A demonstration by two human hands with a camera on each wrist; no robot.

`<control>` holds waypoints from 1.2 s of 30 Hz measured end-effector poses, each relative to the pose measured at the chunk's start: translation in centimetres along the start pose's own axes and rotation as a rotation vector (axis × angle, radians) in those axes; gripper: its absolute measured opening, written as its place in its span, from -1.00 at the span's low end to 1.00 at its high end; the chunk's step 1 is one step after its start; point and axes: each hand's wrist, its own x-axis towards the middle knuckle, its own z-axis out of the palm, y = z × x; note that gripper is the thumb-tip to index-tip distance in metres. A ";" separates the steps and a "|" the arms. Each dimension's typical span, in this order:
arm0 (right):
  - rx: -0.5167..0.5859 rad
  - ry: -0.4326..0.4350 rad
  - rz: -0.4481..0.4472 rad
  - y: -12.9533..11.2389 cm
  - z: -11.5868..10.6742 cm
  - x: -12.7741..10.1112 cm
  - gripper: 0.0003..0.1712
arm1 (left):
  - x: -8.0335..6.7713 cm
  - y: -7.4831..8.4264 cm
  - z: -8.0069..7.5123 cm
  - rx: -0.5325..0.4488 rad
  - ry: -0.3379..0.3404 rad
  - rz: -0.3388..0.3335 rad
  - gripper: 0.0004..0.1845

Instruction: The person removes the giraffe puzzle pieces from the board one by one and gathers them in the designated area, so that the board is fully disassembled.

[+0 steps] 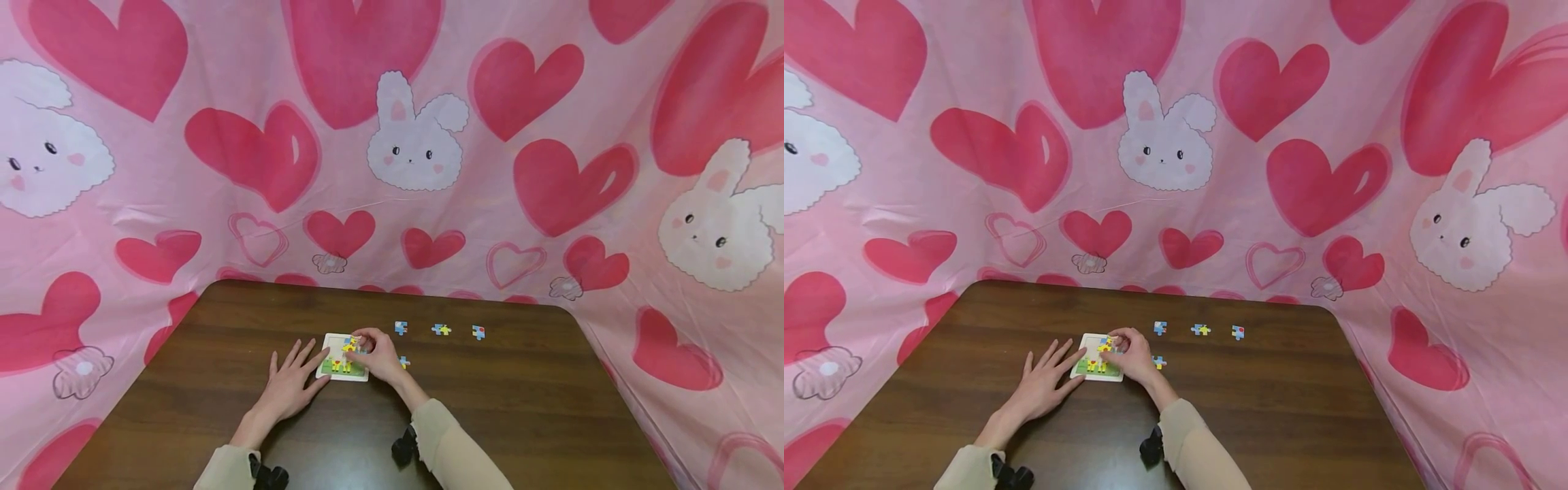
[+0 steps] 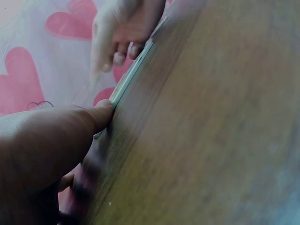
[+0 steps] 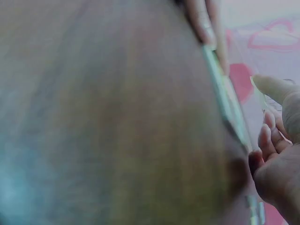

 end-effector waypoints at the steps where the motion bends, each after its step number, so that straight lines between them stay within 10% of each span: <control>1: 0.021 -0.010 -0.006 -0.2 -0.2 0.1 -0.57 | 0.0 0.1 -0.1 0.008 -0.011 -0.006 -0.32; 13: 0.050 -0.077 0.008 -1.9 -3.5 -1.2 -0.54 | 0.2 0.3 -0.3 0.034 -0.049 -0.028 -0.30; 36: -0.029 -0.007 0.104 2.0 -12.9 -6.8 -0.54 | 0.1 0.0 -0.2 0.013 -0.038 -0.024 -0.30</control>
